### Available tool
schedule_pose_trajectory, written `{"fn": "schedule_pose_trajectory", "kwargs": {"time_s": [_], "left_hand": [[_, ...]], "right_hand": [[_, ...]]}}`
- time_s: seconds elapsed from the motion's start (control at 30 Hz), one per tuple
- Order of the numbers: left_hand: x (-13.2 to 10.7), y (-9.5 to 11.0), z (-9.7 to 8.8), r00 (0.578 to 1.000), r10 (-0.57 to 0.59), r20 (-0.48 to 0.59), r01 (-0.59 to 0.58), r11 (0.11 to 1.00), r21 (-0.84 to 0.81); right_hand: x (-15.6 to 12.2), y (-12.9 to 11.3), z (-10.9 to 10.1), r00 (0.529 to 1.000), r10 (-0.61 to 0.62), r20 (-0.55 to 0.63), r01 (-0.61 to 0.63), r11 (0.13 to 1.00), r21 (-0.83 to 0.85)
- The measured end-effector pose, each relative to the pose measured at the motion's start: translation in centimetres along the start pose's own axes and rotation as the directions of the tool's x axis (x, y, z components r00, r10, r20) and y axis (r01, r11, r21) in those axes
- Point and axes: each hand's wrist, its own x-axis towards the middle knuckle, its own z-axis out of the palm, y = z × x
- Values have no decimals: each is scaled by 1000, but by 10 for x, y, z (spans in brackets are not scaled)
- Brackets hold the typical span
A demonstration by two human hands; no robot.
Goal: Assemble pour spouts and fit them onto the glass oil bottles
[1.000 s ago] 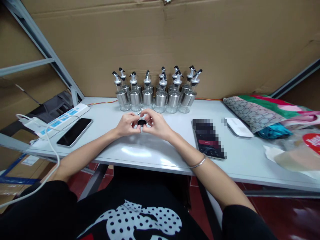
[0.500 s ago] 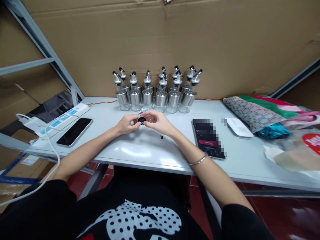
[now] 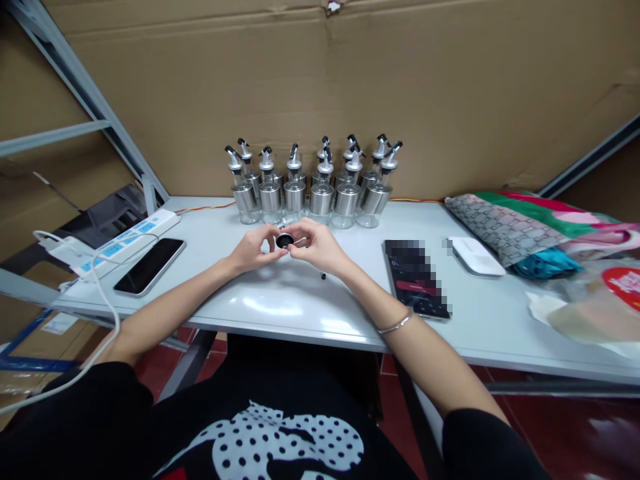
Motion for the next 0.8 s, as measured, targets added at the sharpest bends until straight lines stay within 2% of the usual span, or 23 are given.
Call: {"fn": "schedule_pose_trajectory", "kwargs": {"time_s": [0.1, 0.2, 0.4, 0.47, 0.53, 0.6, 0.67, 0.73, 0.8], "left_hand": [[-1, -2, 0, 999, 7, -35, -6, 1000, 21], [-1, -4, -1, 1000, 0, -20, 0, 1000, 15], [0, -5, -1, 993, 114, -4, -114, 991, 68], [1, -4, -1, 994, 109, 21, -110, 989, 94], [2, -3, -2, 994, 102, 37, -106, 985, 135], [3, -2, -2, 993, 111, 46, -118, 976, 183], [3, -1, -2, 991, 119, 62, -130, 965, 227], [3, 0, -1, 990, 99, 98, -121, 957, 263], [4, 0, -2, 988, 71, 140, -109, 951, 288]], "right_hand": [[1, 3, 2, 999, -29, -44, 31, 998, 46], [2, 8, 2, 997, -50, -53, 54, 996, 75], [4, 9, -2, 1000, 1, -14, 0, 996, 84], [4, 7, -5, 1000, 20, -4, -20, 999, 35], [5, 7, -8, 996, 58, -67, -66, 989, -129], [5, 8, -12, 984, 84, -158, -143, 902, -407], [5, 9, -17, 973, 125, -194, -223, 725, -652], [5, 10, -19, 962, 209, -175, -265, 568, -779], [4, 10, -20, 943, 307, -132, -276, 494, -825]]}}
